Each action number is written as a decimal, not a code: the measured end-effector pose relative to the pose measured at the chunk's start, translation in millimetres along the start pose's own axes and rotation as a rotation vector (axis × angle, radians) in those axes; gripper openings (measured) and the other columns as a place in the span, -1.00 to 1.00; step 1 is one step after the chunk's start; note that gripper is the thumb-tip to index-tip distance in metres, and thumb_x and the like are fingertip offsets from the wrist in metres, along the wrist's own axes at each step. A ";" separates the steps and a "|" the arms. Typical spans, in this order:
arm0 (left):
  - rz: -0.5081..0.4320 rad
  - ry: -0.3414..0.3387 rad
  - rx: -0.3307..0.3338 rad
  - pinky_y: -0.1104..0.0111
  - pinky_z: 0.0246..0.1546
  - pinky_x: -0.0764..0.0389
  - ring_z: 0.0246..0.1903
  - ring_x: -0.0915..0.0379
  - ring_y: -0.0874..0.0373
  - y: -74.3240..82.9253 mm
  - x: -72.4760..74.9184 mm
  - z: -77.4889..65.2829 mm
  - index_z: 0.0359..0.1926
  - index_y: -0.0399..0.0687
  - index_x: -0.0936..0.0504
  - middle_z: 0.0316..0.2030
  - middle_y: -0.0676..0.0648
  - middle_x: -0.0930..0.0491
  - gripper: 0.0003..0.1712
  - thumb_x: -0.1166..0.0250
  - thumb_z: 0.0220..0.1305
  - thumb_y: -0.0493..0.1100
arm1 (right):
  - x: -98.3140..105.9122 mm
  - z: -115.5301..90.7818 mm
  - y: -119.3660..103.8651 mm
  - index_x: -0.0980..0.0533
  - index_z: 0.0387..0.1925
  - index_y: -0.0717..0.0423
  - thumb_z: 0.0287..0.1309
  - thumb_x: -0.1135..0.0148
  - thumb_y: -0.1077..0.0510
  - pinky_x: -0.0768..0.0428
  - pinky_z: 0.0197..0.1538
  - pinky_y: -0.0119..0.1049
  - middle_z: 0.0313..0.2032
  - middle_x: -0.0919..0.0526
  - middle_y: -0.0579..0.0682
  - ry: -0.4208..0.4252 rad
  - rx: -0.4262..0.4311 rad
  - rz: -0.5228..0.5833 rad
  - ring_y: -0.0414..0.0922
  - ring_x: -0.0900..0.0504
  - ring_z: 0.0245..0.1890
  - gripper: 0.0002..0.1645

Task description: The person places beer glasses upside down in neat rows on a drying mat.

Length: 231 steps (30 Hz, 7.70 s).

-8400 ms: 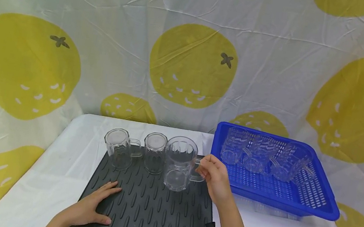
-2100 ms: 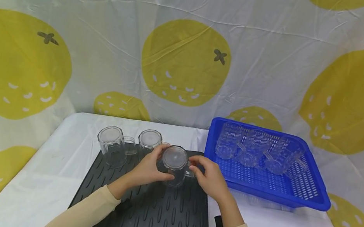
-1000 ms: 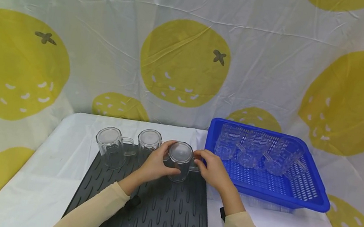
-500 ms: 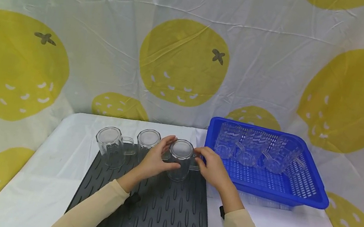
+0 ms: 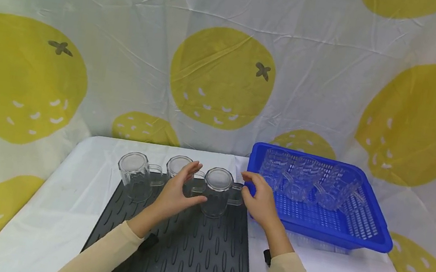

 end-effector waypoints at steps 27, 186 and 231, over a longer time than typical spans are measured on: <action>0.349 -0.160 0.280 0.13 0.09 -0.37 0.18 -0.27 0.05 -49.0 86.4 -161.4 0.16 0.00 -0.45 0.16 -0.04 -0.40 -0.27 -0.48 -0.09 -0.01 | 73.0 2.3 34.6 -0.42 0.08 0.28 0.29 0.04 0.23 -0.41 -0.03 -0.19 -0.06 -0.54 0.21 0.095 -0.133 -0.086 0.10 -0.46 -0.04 -0.64; 0.202 -0.479 0.481 -0.22 0.06 -0.17 0.35 0.36 -0.25 -80.2 77.2 -208.3 0.42 -0.04 -0.02 0.42 -0.16 0.20 0.14 -0.33 -0.07 0.31 | 104.0 -0.4 28.7 -0.35 -0.15 0.24 0.29 0.06 -0.15 -0.30 -0.04 -0.36 -0.46 -0.38 -0.12 0.117 -0.430 0.333 -0.28 -0.49 -0.36 -0.51; 0.152 -0.460 0.489 -0.27 0.11 -0.02 0.34 0.43 -0.29 -80.6 79.0 -206.8 0.41 -0.09 -0.04 0.41 -0.20 0.21 0.13 -0.38 -0.08 0.23 | 66.3 -11.7 -81.6 -0.36 -0.30 0.36 0.36 0.09 0.23 -0.47 -0.24 -0.45 -0.51 -0.36 -0.02 -0.055 -0.144 0.554 -0.14 -0.46 -0.40 -0.78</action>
Point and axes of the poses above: each hand's wrist, its own z-axis towards the middle knuckle, its own x-axis out of the back of the hand, y = z × x, the point moved 9 cm from there along z, towards the middle knuckle
